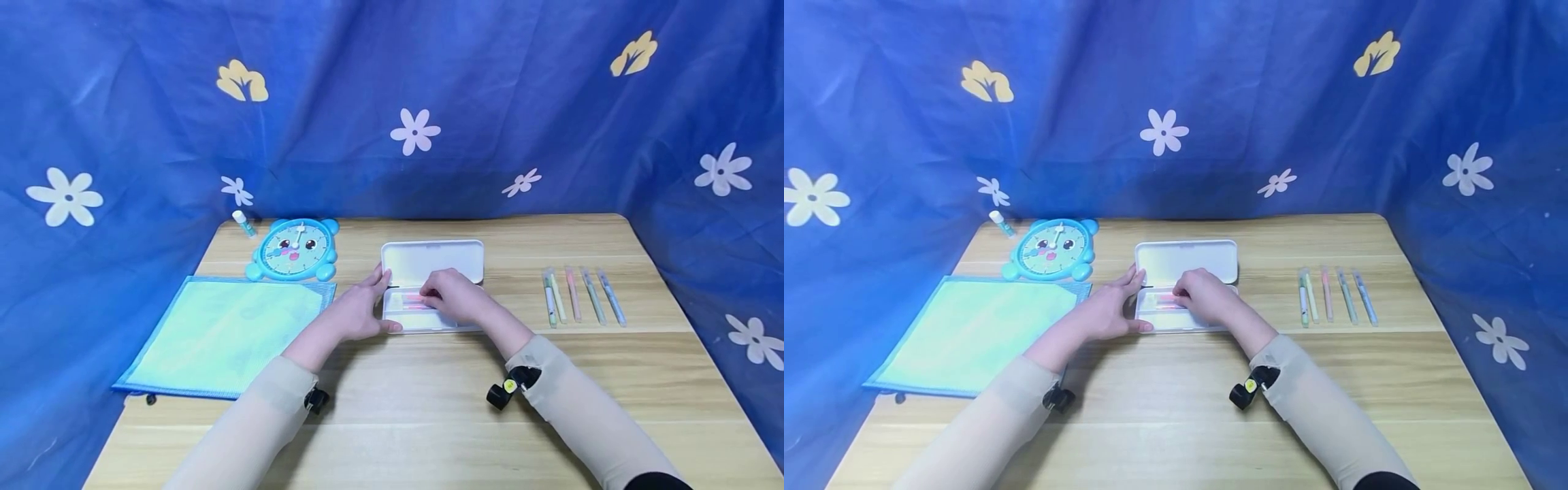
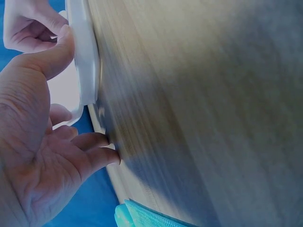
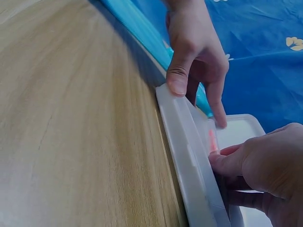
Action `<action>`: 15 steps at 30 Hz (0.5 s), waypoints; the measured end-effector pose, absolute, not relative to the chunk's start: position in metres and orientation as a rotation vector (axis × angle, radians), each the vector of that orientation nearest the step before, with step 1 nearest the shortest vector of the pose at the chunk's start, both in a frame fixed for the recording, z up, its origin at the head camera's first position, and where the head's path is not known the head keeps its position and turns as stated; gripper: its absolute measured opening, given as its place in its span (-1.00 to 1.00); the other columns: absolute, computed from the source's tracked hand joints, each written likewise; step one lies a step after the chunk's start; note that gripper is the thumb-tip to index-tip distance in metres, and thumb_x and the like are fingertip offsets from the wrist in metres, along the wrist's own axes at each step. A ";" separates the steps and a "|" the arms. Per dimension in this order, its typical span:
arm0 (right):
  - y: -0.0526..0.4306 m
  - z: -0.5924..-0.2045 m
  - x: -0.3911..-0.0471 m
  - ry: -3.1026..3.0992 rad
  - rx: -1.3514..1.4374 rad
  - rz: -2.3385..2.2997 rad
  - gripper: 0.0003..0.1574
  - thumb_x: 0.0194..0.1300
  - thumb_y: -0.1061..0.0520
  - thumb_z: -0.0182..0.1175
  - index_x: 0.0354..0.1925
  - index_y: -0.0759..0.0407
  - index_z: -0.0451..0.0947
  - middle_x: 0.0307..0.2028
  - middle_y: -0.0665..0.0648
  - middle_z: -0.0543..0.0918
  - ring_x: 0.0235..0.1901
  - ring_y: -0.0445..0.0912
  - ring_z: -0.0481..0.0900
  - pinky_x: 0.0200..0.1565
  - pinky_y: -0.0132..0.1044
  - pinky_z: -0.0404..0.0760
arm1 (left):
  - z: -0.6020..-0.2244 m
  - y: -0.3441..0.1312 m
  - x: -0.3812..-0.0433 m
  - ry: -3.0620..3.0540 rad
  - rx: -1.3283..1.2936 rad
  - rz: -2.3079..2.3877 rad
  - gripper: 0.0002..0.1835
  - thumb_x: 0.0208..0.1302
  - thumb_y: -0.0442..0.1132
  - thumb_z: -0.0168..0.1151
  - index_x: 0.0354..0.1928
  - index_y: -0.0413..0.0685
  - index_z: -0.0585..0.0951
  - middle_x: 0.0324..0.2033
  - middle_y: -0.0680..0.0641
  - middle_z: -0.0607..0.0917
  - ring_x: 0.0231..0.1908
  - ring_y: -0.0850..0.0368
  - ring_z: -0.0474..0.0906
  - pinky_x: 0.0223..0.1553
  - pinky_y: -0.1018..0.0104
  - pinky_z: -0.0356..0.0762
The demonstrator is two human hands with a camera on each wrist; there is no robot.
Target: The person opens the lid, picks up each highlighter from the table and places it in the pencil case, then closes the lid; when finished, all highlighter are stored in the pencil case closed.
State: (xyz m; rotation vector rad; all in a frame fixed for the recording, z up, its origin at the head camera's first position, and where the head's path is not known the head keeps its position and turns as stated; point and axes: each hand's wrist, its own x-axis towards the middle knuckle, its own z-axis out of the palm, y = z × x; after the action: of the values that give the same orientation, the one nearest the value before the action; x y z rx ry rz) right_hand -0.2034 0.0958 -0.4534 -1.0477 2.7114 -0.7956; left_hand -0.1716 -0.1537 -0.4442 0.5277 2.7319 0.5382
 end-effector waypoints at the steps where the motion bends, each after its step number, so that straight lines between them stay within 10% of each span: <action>1: 0.096 -0.453 -0.203 2.712 -1.054 -0.791 -0.88 0.44 0.24 0.39 -0.10 0.22 0.82 -0.23 0.06 0.79 -0.15 -0.08 0.73 0.00 -0.17 0.69 | -0.444 -0.154 -0.172 2.732 0.530 0.536 0.32 0.14 0.31 0.56 0.71 -0.03 -0.03 0.68 -0.11 -0.12 0.53 -0.35 0.17 0.49 -0.13 0.25; 15: 0.098 -0.456 -0.201 2.684 -1.127 -0.795 -0.87 0.40 0.31 0.39 -0.11 0.23 0.82 -0.23 0.07 0.78 -0.14 -0.07 0.73 0.02 -0.17 0.69 | -0.445 -0.153 -0.170 2.734 0.531 0.560 0.32 0.13 0.29 0.58 0.71 -0.02 -0.03 0.67 -0.12 -0.13 0.53 -0.35 0.16 0.49 -0.14 0.24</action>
State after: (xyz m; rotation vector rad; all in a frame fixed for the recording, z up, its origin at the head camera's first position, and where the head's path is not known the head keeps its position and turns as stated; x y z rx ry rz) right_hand -0.2005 0.0983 -0.4557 -1.1266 2.6844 -0.7953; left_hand -0.1701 -0.1533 -0.4446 0.5314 2.7339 0.5604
